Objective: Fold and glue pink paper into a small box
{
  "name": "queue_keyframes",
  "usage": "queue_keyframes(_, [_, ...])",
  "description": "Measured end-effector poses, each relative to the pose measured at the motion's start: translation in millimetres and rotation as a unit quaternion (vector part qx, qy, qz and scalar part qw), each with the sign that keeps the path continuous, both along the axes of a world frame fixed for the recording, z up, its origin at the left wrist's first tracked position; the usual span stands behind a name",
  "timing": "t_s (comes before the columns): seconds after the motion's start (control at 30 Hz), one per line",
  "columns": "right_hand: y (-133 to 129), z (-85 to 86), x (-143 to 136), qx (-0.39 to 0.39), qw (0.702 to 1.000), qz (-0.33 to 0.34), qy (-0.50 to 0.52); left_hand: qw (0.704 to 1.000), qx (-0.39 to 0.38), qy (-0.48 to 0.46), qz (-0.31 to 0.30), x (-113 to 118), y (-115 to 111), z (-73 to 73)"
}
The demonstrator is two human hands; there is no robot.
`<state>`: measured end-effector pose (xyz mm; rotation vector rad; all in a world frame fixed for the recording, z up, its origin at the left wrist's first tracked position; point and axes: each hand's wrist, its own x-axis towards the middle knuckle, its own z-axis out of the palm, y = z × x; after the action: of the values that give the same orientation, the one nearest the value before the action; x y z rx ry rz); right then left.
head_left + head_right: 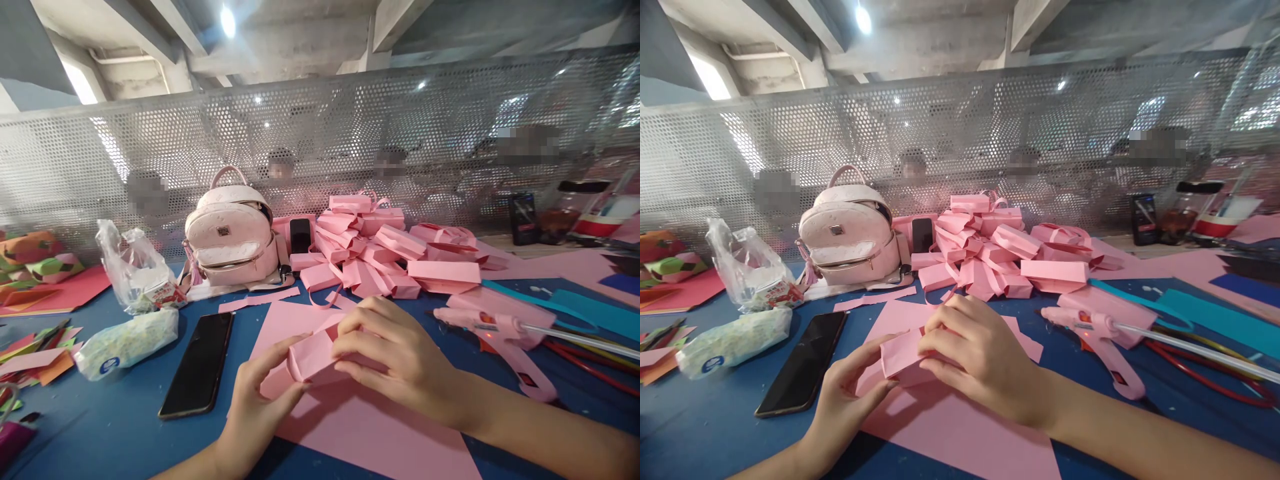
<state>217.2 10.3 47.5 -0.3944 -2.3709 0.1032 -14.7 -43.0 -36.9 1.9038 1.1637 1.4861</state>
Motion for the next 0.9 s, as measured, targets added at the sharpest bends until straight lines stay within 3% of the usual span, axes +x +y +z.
queue_keyframes(0.57, [-2.3, -0.7, -2.0, 0.051, 0.999, 0.001, 0.017, 1.000, 0.007, 0.010, -0.015, 0.8, -1.4, 4.9])
queue_keyframes(0.9, [-3.2, 0.1, 0.3, 0.016, 0.999, 0.017, 0.041, 1.000, 0.009, 0.014, -0.006, 0.7, -1.4, 2.7])
